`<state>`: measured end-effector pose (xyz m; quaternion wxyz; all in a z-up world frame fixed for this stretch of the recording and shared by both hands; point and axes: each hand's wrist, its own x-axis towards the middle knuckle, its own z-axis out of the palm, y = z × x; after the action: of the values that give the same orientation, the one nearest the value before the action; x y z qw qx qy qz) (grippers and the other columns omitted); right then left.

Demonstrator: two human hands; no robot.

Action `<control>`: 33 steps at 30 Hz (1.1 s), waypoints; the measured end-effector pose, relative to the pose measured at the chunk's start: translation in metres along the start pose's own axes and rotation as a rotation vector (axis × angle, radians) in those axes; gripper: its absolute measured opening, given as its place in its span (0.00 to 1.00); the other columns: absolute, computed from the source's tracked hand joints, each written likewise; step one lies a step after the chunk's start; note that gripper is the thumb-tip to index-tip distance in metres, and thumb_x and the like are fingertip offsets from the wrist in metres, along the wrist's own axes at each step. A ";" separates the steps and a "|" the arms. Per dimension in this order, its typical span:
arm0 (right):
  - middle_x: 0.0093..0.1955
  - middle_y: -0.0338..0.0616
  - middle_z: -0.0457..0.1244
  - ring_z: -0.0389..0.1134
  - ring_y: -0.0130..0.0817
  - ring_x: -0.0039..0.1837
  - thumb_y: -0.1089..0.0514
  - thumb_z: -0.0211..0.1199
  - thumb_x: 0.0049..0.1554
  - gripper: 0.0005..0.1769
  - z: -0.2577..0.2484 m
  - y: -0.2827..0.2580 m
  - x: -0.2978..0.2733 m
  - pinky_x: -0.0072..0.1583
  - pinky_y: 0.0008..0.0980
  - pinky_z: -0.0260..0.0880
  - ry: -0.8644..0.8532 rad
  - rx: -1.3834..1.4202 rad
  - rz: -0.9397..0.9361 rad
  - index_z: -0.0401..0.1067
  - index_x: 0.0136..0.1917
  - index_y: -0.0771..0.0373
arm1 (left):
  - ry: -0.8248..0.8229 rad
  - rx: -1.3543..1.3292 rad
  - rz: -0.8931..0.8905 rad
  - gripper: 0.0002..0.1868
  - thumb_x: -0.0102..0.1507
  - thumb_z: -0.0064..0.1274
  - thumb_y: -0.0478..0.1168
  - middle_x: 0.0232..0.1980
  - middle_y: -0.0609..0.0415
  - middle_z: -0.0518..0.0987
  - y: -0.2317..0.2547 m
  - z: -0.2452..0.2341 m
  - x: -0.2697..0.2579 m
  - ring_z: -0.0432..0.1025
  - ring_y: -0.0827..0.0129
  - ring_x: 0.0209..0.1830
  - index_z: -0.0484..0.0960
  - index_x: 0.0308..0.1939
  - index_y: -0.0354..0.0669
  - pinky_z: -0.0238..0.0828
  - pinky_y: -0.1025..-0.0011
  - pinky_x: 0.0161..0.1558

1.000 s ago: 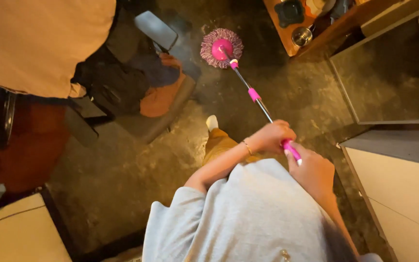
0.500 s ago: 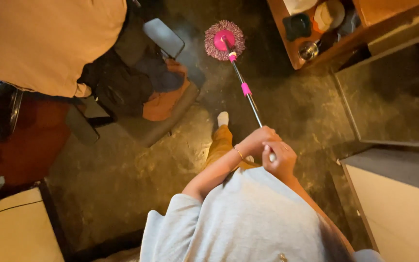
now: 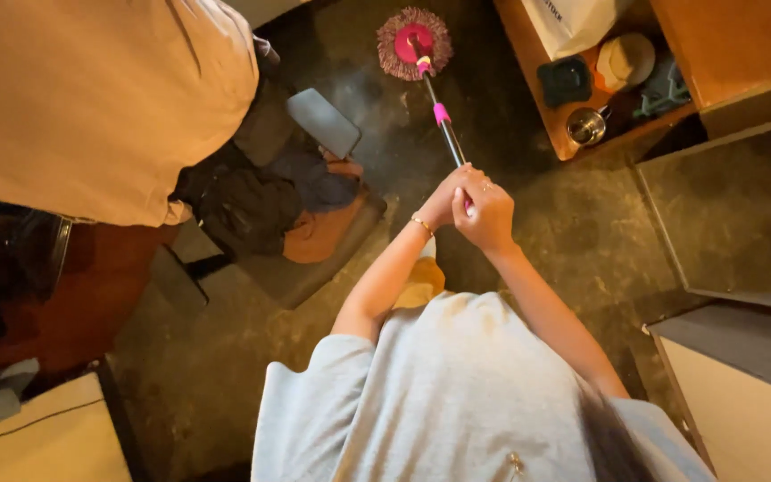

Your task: Mopping the floor under and around furniture using a spin mop.

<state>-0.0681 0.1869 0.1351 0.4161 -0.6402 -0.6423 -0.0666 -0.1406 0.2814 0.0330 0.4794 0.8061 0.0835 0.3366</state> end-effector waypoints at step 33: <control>0.35 0.39 0.68 0.69 0.43 0.35 0.59 0.61 0.58 0.06 -0.236 0.034 -0.140 0.42 0.37 0.71 -0.207 0.258 0.131 0.79 0.43 0.54 | -0.116 0.331 -0.284 0.10 0.48 0.59 0.47 0.25 0.63 0.75 0.174 0.218 -0.025 0.73 0.64 0.36 0.71 0.25 0.55 0.62 0.62 0.60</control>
<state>0.0446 -0.0610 0.1854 0.4299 -0.6256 -0.6417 0.1099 -0.0569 0.0217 0.0972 0.3870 0.8721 0.2224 0.2007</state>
